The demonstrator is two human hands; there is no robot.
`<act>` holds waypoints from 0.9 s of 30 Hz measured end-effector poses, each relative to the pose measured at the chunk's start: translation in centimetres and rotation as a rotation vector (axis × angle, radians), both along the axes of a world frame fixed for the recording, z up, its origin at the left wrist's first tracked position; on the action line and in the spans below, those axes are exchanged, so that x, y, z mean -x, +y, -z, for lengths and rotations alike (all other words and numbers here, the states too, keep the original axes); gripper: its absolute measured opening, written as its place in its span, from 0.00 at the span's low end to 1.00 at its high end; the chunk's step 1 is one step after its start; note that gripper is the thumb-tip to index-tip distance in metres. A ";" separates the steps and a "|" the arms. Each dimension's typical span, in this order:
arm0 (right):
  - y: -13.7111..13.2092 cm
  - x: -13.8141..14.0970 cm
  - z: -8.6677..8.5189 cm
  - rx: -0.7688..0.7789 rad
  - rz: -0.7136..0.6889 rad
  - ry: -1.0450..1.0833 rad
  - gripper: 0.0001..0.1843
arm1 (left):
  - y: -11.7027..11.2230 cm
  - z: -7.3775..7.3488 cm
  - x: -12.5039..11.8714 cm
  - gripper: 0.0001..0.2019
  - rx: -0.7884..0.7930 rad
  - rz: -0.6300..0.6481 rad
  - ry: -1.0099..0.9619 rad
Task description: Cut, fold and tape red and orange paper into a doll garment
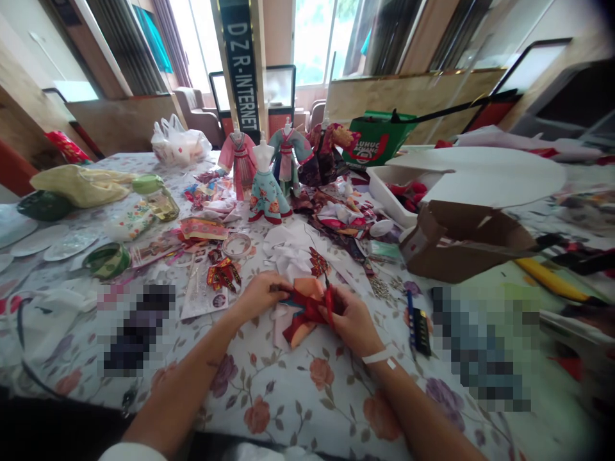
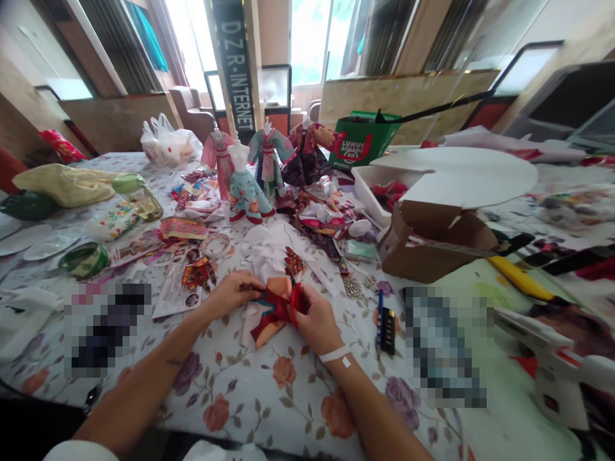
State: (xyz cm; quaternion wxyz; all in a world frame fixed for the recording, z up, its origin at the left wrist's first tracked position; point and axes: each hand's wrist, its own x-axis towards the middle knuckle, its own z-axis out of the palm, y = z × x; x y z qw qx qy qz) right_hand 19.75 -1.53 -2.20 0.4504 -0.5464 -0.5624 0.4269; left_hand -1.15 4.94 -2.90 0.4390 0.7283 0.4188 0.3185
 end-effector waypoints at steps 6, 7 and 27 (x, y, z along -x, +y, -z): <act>0.0 -0.1 0.7 -0.008 0.018 0.029 0.10 | 0.5 0.2 -0.7 0.14 -0.026 0.065 -0.047; 0.0 -0.2 0.9 -0.020 0.018 0.018 0.10 | 0.5 0.3 -0.9 0.13 -0.017 0.090 -0.062; 0.1 -0.7 -0.3 0.140 0.232 0.384 0.19 | -3.1 -1.0 -0.7 0.11 0.730 0.085 -0.637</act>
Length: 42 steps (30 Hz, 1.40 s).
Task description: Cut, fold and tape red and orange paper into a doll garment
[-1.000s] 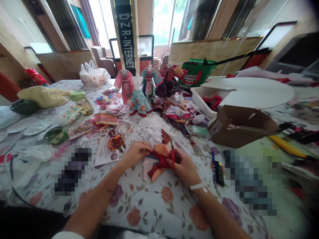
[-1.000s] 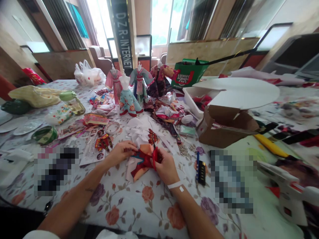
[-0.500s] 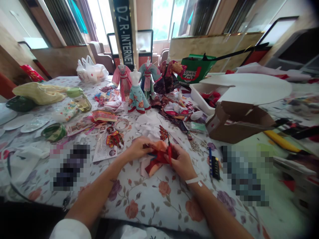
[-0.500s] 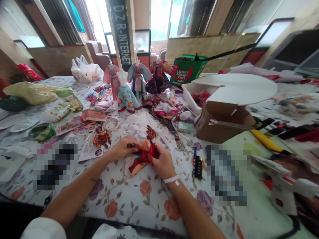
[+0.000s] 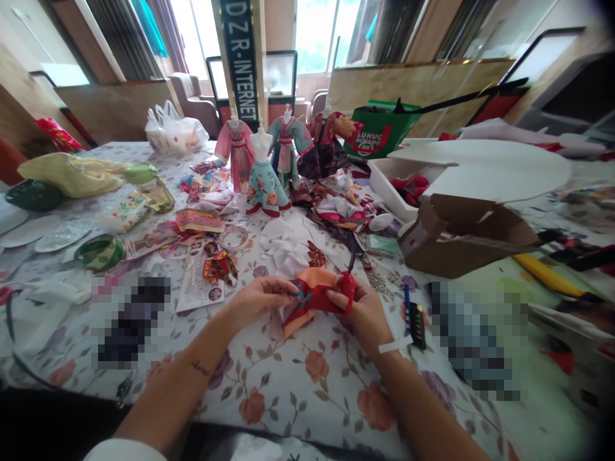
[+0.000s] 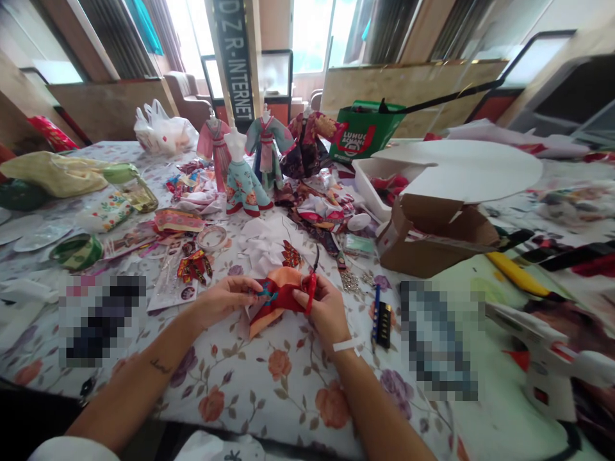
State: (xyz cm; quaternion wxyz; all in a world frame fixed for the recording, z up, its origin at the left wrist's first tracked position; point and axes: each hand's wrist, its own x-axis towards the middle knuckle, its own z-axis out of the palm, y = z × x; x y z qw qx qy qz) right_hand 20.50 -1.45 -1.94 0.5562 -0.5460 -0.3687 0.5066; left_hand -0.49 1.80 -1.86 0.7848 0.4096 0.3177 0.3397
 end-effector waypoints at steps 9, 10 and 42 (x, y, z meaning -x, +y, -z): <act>-0.2 -0.3 -0.3 -0.007 -0.156 -0.074 0.17 | 0.1 0.1 1.0 0.09 -0.125 -0.233 0.128; -0.2 -0.2 -0.3 -0.015 -0.163 -0.089 0.16 | 0.1 0.0 1.2 0.10 -0.165 -0.233 0.165; -0.3 -1.2 0.3 -0.008 -0.054 -0.063 0.18 | -0.7 0.1 0.7 0.15 -0.225 -0.259 0.168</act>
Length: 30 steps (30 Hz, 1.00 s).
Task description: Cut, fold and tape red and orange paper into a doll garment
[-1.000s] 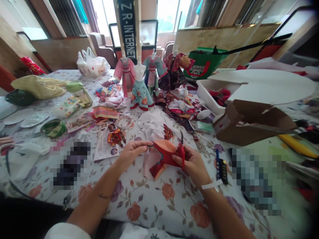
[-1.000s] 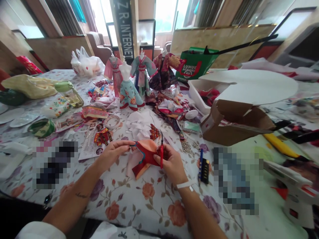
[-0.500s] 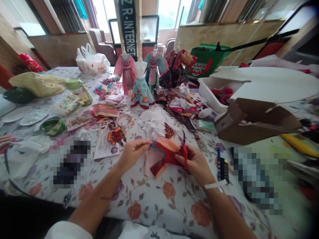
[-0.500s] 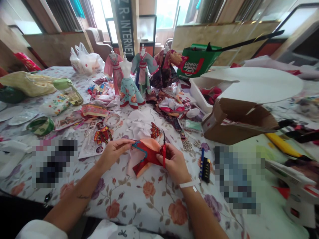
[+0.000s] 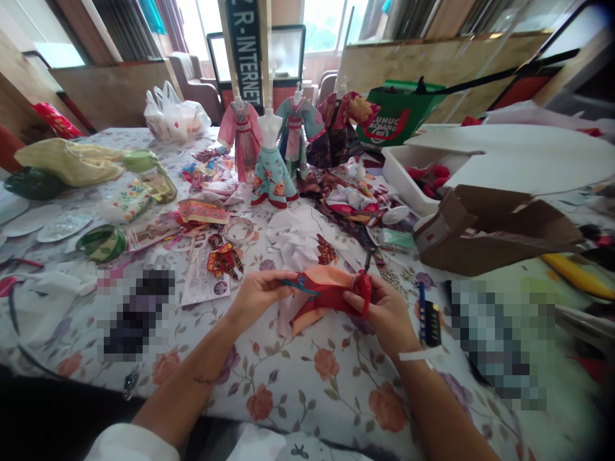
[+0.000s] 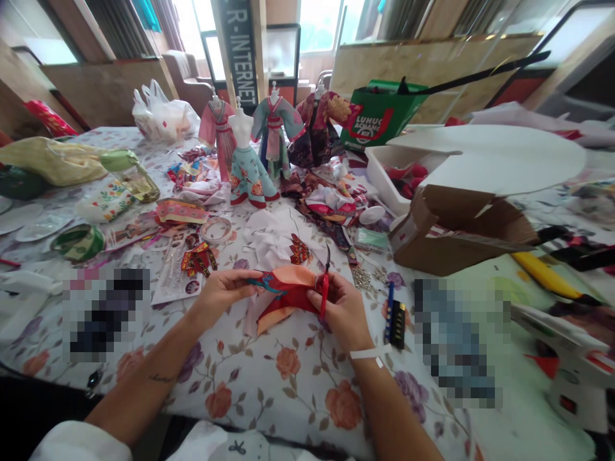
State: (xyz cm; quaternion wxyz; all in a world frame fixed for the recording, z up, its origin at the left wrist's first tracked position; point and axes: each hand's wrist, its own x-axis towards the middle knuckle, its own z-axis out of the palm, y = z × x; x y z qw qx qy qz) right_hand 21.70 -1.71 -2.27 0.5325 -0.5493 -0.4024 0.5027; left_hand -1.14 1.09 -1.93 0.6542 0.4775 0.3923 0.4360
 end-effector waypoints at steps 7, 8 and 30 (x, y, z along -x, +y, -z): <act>0.0 0.1 0.0 -0.030 0.008 -0.106 0.17 | -0.1 0.2 -0.1 0.16 0.006 0.016 -0.026; 0.0 0.1 -0.1 -0.052 0.049 -0.134 0.17 | -0.1 0.1 -0.1 0.17 0.008 0.012 -0.033; -3.2 2.9 -1.8 0.242 -0.625 0.023 0.23 | -0.7 -1.5 0.4 0.18 -0.101 0.103 -0.050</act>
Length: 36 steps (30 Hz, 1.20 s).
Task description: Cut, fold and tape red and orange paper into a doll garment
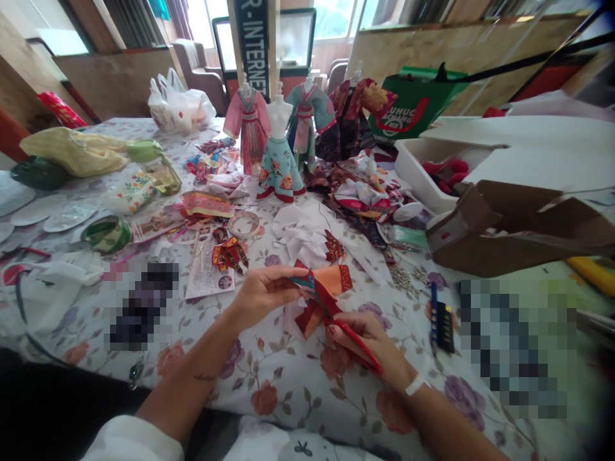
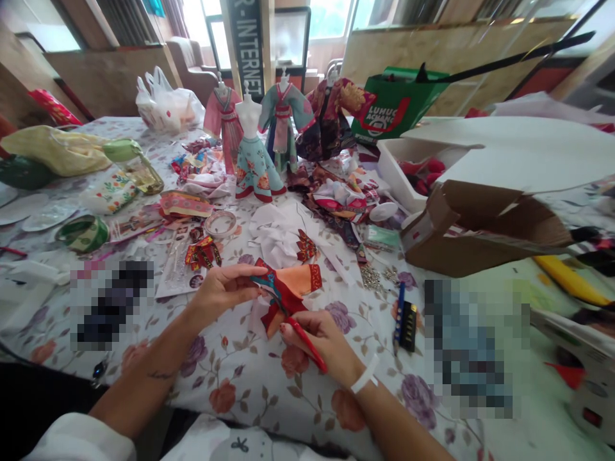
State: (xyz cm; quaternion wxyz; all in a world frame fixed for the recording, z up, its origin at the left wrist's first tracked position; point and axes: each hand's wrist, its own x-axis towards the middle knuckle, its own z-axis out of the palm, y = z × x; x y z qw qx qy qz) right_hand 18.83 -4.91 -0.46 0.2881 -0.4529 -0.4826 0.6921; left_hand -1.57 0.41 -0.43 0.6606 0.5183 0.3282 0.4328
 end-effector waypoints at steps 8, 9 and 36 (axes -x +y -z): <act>-0.1 0.0 1.0 -0.006 -0.003 0.070 0.21 | -0.3 0.1 -0.3 0.15 -0.144 -0.029 0.026; -0.2 0.0 1.1 -0.006 -0.006 0.073 0.21 | -0.3 0.1 -0.3 0.15 -0.144 -0.028 0.027; -0.4 -0.1 1.7 -0.004 -0.011 0.080 0.21 | -0.3 0.3 -0.4 0.15 -0.102 0.007 0.003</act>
